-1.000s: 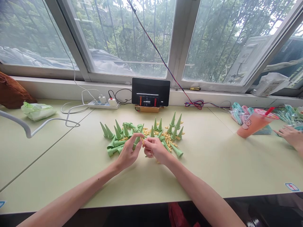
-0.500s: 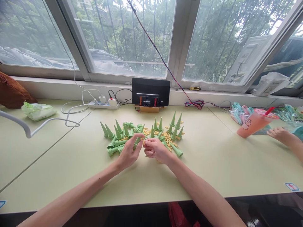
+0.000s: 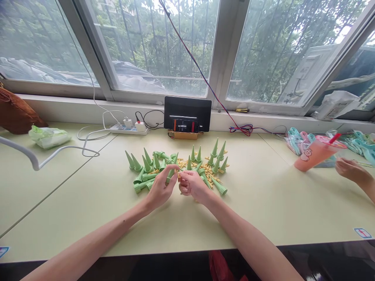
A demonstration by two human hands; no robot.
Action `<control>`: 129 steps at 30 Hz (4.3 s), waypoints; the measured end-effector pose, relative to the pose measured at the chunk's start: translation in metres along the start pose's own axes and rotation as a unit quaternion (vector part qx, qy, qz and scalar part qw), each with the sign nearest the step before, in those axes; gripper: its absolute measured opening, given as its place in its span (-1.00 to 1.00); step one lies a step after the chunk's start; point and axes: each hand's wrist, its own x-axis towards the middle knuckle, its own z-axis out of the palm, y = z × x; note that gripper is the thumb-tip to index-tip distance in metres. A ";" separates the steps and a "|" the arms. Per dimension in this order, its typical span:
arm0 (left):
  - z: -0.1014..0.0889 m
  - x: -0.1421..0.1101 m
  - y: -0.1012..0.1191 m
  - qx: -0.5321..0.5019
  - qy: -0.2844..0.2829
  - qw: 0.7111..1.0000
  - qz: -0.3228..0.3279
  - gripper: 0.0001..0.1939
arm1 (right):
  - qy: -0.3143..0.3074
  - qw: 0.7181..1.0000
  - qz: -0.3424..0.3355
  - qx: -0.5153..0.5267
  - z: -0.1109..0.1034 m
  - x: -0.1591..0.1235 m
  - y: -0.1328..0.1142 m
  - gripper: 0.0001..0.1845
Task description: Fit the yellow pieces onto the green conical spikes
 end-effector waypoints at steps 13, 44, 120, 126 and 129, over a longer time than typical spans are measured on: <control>-0.001 0.001 0.005 -0.088 -0.037 0.994 -0.062 -0.70 | 0.033 0.981 -0.139 -0.134 0.007 0.000 0.008 -0.64; 0.004 0.000 0.005 -0.254 -0.031 0.955 -0.148 -0.73 | 0.088 0.938 -0.222 -0.250 0.010 -0.003 0.013 -0.74; 0.005 -0.004 -0.002 0.071 -0.116 0.988 -0.070 -0.67 | 0.280 0.855 -0.316 -0.301 0.005 -0.003 0.013 -0.62; 0.005 -0.004 -0.001 0.073 -0.099 0.990 -0.072 -0.66 | 0.275 0.856 -0.322 -0.296 0.006 -0.003 0.013 -0.62; 0.005 -0.005 -0.002 0.073 -0.094 0.990 -0.069 -0.65 | 0.276 0.856 -0.319 -0.300 0.006 -0.003 0.012 -0.62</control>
